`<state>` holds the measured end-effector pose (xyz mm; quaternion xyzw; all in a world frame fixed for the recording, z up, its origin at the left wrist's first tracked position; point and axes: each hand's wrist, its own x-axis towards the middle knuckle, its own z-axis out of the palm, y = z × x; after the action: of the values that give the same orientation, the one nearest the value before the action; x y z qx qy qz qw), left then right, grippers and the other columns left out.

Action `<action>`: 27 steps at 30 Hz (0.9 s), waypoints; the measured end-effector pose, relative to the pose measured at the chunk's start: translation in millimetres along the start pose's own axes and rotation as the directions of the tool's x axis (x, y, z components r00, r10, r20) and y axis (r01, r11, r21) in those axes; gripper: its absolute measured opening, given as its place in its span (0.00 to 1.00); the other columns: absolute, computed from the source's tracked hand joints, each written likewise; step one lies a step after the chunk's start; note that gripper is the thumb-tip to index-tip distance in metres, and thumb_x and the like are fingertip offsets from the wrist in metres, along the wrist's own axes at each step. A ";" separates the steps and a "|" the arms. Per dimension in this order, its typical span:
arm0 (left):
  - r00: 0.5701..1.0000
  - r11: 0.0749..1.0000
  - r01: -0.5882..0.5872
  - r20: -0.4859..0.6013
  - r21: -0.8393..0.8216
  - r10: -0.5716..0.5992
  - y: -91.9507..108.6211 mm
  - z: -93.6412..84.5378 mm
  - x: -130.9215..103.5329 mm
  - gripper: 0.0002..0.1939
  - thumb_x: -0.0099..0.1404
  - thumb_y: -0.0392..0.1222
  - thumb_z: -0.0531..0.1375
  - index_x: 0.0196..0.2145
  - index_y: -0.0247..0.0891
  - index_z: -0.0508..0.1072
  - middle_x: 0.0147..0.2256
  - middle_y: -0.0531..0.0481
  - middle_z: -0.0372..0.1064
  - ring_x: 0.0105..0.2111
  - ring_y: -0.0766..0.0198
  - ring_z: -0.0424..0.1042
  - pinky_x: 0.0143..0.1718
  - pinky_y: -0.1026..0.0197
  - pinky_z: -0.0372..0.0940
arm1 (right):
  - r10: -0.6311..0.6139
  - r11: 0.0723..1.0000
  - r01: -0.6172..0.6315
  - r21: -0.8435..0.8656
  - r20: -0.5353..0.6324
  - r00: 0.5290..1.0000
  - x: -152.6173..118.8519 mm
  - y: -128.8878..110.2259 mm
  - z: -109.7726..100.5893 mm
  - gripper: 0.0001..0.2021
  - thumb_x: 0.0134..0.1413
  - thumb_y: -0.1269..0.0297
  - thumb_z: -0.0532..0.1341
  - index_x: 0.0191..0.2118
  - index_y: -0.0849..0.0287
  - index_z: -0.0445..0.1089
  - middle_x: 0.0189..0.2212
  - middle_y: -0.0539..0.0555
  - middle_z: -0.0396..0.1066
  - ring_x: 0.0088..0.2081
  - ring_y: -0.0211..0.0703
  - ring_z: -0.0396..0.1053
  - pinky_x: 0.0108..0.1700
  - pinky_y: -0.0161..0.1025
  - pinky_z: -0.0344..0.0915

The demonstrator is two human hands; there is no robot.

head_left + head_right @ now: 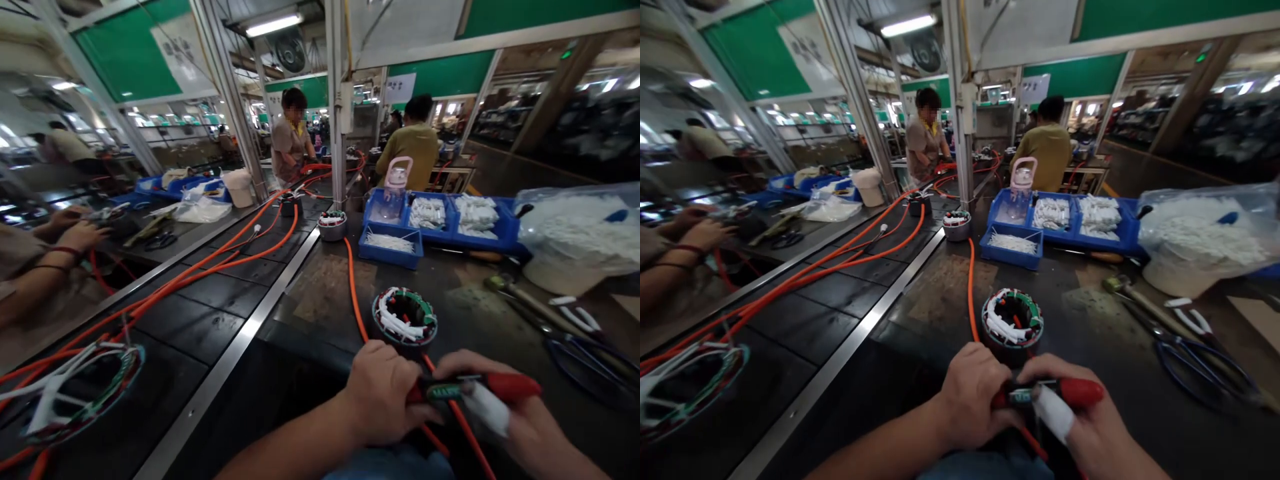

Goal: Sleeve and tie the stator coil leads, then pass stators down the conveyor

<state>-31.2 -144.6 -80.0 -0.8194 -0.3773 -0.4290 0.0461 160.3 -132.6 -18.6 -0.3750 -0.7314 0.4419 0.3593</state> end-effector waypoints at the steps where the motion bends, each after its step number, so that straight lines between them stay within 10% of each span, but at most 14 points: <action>1: 0.997 0.997 0.048 0.066 -0.067 -0.043 3.3 -0.1 -1.4 0.28 0.64 0.62 0.40 0.30 0.35 0.65 0.21 0.51 0.63 0.22 0.66 0.60 0.27 0.61 0.54 | 0.001 1.000 -0.001 0.016 -0.019 1.000 3.0 -0.8 5.0 0.13 0.52 0.53 0.58 0.30 0.57 0.72 0.26 0.52 0.70 0.28 0.41 0.68 0.31 0.31 0.66; 5: 0.821 0.840 0.406 0.547 -0.360 -0.163 3.9 -16.8 1.2 0.27 0.64 0.63 0.40 0.31 0.36 0.63 0.25 0.52 0.61 0.24 0.68 0.58 0.25 0.65 0.53 | 0.039 0.996 -0.040 0.082 0.014 0.999 13.0 4.2 16.3 0.16 0.54 0.53 0.57 0.27 0.61 0.72 0.23 0.52 0.68 0.26 0.39 0.65 0.29 0.32 0.64; 9: 0.634 0.355 0.738 0.770 -0.574 -0.071 -9.4 -27.8 -2.6 0.28 0.60 0.67 0.44 0.28 0.36 0.59 0.23 0.54 0.57 0.22 0.71 0.56 0.23 0.67 0.53 | 0.073 0.986 -0.069 0.152 -0.018 0.997 26.1 14.8 8.1 0.17 0.53 0.53 0.57 0.26 0.63 0.71 0.21 0.54 0.67 0.24 0.40 0.64 0.25 0.34 0.62; 12: 0.582 -0.038 0.811 0.811 -0.584 -0.060 -18.8 -22.4 -17.3 0.28 0.58 0.68 0.49 0.27 0.36 0.58 0.18 0.58 0.52 0.18 0.72 0.54 0.21 0.68 0.51 | 0.086 0.980 -0.023 0.197 -0.321 0.943 44.1 26.4 -10.0 0.17 0.54 0.52 0.55 0.27 0.61 0.70 0.21 0.55 0.67 0.20 0.39 0.62 0.18 0.33 0.57; 14: 0.602 -0.132 0.770 0.780 -0.624 -0.174 -22.6 -16.5 -25.9 0.26 0.58 0.65 0.52 0.30 0.35 0.59 0.17 0.60 0.48 0.19 0.72 0.54 0.23 0.67 0.51 | 0.037 0.996 0.001 0.088 -0.428 0.903 57.8 35.3 -19.6 0.13 0.53 0.54 0.57 0.32 0.60 0.70 0.24 0.53 0.68 0.21 0.39 0.63 0.20 0.33 0.58; 19: 0.672 -0.146 0.675 0.684 -0.724 -0.285 -27.1 -8.5 -28.4 0.20 0.60 0.57 0.55 0.35 0.34 0.61 0.20 0.59 0.50 0.23 0.71 0.55 0.28 0.66 0.53 | -0.181 0.936 0.068 -0.344 -0.308 0.934 82.2 52.6 -15.7 0.08 0.53 0.63 0.56 0.36 0.59 0.70 0.34 0.52 0.71 0.36 0.43 0.68 0.39 0.37 0.63; 27: 0.667 0.142 0.739 0.686 -0.659 -0.289 -31.5 -15.8 -21.9 0.26 0.59 0.60 0.54 0.40 0.32 0.69 0.25 0.53 0.58 0.25 0.71 0.56 0.27 0.67 0.53 | -0.175 0.968 0.097 -0.231 -0.343 0.923 85.5 50.2 -18.6 0.08 0.53 0.63 0.57 0.33 0.59 0.71 0.26 0.51 0.69 0.27 0.39 0.66 0.30 0.35 0.62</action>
<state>-70.1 -141.1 -94.0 -0.5759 -0.3368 -0.3695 -0.6468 148.5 -35.1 -41.5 -0.4335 -0.7200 0.2598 0.4756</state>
